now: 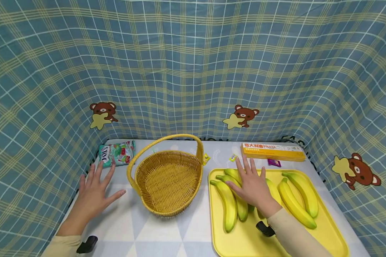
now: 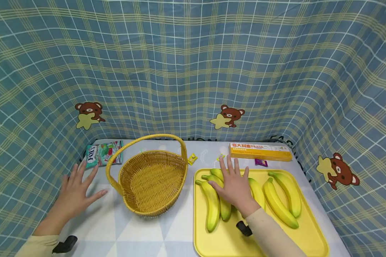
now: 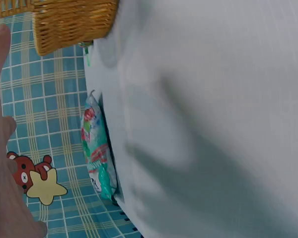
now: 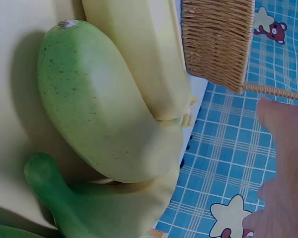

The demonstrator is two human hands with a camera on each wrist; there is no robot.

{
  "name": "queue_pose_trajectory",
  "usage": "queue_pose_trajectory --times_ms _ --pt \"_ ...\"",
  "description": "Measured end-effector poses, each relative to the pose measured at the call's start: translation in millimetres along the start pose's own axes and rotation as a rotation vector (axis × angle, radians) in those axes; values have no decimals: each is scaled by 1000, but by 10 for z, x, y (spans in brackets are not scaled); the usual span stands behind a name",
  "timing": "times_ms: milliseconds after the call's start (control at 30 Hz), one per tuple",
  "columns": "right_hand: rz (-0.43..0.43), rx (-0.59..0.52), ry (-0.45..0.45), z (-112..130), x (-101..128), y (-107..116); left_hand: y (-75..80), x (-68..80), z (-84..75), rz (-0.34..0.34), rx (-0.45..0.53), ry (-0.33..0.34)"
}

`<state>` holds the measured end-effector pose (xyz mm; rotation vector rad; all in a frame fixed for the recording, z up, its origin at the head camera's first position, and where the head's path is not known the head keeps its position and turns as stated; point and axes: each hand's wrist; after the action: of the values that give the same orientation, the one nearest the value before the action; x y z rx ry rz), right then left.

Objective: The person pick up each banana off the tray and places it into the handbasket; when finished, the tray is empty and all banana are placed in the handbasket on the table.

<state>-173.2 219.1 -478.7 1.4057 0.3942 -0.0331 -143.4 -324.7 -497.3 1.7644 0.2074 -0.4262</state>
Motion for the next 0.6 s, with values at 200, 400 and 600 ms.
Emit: queue_pose_trajectory --times_ms 200,400,600 --pt "-52 36 18 -14 13 68 100 -34 -81 -75 195 -29" --pt "-43 -48 -12 -15 62 128 237 -67 -246 -64 452 58" --pt "18 -167 -36 34 121 149 347 -64 -425 -131 606 84"
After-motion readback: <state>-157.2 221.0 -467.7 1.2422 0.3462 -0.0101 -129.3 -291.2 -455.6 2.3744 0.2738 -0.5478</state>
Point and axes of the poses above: each hand's wrist, its own x-axis away from the middle knuckle, its own y-axis out of the back of the hand, z = x × y, and after that the axes turned 10 degrees about -z, right-handed
